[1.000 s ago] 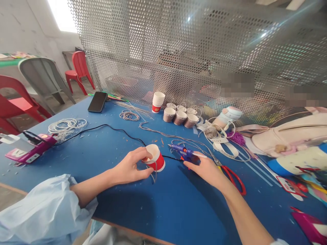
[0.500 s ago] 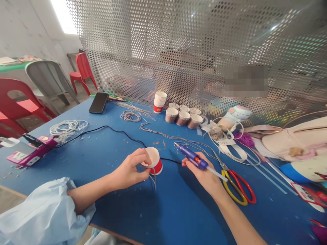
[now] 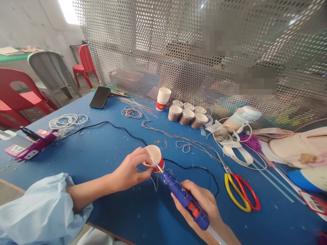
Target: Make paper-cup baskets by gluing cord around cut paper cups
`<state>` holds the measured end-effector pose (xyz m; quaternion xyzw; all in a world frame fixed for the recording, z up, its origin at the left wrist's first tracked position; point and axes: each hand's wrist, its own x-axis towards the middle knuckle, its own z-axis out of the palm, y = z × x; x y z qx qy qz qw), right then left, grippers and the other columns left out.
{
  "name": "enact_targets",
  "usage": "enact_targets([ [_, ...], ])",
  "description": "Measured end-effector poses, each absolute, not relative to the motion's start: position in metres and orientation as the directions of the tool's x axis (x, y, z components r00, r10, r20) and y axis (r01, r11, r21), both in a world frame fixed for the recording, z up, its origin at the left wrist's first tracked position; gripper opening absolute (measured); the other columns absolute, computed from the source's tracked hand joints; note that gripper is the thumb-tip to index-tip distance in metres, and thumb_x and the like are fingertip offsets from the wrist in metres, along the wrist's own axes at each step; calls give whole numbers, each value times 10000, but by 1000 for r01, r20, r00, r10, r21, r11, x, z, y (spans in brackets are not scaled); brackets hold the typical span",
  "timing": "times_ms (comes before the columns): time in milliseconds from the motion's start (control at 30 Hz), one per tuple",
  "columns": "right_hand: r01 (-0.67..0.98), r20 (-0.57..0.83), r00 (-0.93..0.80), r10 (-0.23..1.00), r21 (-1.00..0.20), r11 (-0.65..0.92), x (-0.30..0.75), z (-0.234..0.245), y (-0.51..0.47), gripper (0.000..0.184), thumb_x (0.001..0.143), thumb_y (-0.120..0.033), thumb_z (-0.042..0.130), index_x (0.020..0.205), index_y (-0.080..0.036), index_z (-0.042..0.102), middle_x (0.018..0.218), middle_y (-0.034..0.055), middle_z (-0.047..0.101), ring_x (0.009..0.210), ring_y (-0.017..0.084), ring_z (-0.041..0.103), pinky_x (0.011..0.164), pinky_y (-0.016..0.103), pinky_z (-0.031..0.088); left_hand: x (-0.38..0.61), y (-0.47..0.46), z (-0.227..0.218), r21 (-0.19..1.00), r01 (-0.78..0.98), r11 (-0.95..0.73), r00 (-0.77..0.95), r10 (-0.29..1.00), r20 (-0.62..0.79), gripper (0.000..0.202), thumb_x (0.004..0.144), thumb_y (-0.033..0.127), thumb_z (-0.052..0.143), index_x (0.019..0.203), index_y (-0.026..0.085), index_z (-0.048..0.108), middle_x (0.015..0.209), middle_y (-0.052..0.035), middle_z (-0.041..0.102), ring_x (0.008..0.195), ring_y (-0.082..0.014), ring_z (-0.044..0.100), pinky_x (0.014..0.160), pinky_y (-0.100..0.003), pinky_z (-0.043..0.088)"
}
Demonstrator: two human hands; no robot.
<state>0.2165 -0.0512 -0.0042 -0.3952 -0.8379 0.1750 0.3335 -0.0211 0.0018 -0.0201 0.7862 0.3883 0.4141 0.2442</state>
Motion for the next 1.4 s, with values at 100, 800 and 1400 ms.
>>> enact_targets([
  [100, 564, 434, -471, 768, -521, 641, 215, -11, -50, 152, 859, -139, 587, 898, -231, 473, 655, -41, 520, 513, 114, 511, 525, 238, 424, -20, 1, -19, 702, 396, -592, 358, 803, 476, 130, 772, 69, 572, 722, 186, 545, 744, -17, 579, 716, -138, 516, 660, -247, 435],
  [800, 570, 511, -452, 731, -465, 678, 218, -23, -50, 89, 856, -173, 550, 880, -217, 477, 640, -35, 515, 503, 115, 481, 506, 239, 360, -20, 0, -18, 721, 378, -581, 363, 809, 461, 144, 741, 49, 549, 709, 185, 513, 749, -16, 573, 727, -141, 509, 667, -251, 429],
  [1400, 607, 484, -386, 785, -507, 612, 213, -10, -52, 149, 858, -180, 580, 800, -233, 454, 560, -71, 460, 455, 99, 467, 490, 224, 369, -20, -1, -17, 777, 341, -529, 400, 830, 389, 154, 709, 46, 500, 682, 193, 465, 725, 2, 532, 701, -131, 460, 661, -250, 399],
])
